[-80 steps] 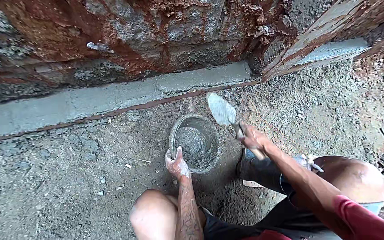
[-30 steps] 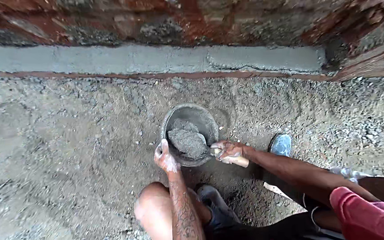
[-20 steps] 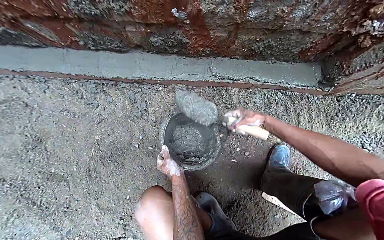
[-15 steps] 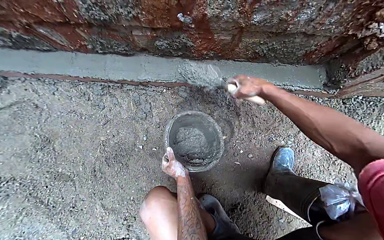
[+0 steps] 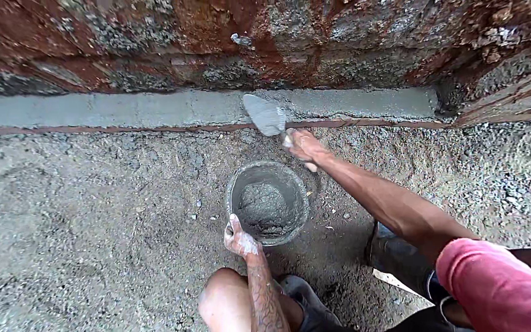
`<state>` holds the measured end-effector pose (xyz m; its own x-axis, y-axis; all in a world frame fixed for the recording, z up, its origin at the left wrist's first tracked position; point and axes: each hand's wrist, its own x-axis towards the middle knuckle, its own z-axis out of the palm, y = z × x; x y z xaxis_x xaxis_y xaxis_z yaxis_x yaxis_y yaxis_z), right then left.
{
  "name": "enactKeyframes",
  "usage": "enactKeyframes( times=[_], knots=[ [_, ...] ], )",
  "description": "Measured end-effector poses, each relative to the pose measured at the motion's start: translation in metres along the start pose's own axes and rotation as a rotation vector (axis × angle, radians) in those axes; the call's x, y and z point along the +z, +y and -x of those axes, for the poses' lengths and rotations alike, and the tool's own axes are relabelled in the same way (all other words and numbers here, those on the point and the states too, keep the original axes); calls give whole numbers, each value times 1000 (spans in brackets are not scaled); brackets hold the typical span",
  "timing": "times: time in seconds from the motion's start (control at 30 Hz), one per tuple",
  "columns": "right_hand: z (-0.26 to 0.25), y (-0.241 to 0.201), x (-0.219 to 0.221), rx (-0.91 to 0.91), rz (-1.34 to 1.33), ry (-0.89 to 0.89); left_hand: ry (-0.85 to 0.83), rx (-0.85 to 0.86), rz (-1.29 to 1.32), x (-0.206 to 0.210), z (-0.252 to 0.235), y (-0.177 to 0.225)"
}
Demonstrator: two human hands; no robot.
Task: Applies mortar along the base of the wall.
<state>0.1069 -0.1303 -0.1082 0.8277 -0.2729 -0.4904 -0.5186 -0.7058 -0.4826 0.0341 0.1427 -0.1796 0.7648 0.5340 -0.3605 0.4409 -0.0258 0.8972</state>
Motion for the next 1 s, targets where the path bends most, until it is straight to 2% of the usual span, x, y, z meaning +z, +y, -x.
enactKeyframes(
  times=[0.1, 0.17, 0.37, 0.47, 0.57, 0.67, 0.73, 0.83, 1.0],
  knots=[
    [-18, -37, -11, 3, -23, -31, -4, -1, -21, 2, 4, 0],
    [-26, -34, -29, 59, -4, -62, -8, 10, -22, 2, 5, -1],
    [8, 86, -48, 229, -110, 62, -14, 4, 14, 1, 3, 0],
    [28, 102, -36, 313, -286, 160, -11, 6, -14, 3, 4, 3],
    [33, 57, -5, 385, -653, 279, -11, 23, -28, 5, 7, 0],
    [7, -5, 26, 381, -928, 342, -16, 18, -25, 7, 11, 1],
    [-17, -45, 39, 354, -947, 315, -4, 18, -25, 8, 11, 0],
    [-36, -94, 50, 322, -833, 187, 16, 15, -32, 4, 12, -3],
    [-45, -149, 51, 213, -602, -2, 17, 10, -21, 4, 12, -5]
  ],
)
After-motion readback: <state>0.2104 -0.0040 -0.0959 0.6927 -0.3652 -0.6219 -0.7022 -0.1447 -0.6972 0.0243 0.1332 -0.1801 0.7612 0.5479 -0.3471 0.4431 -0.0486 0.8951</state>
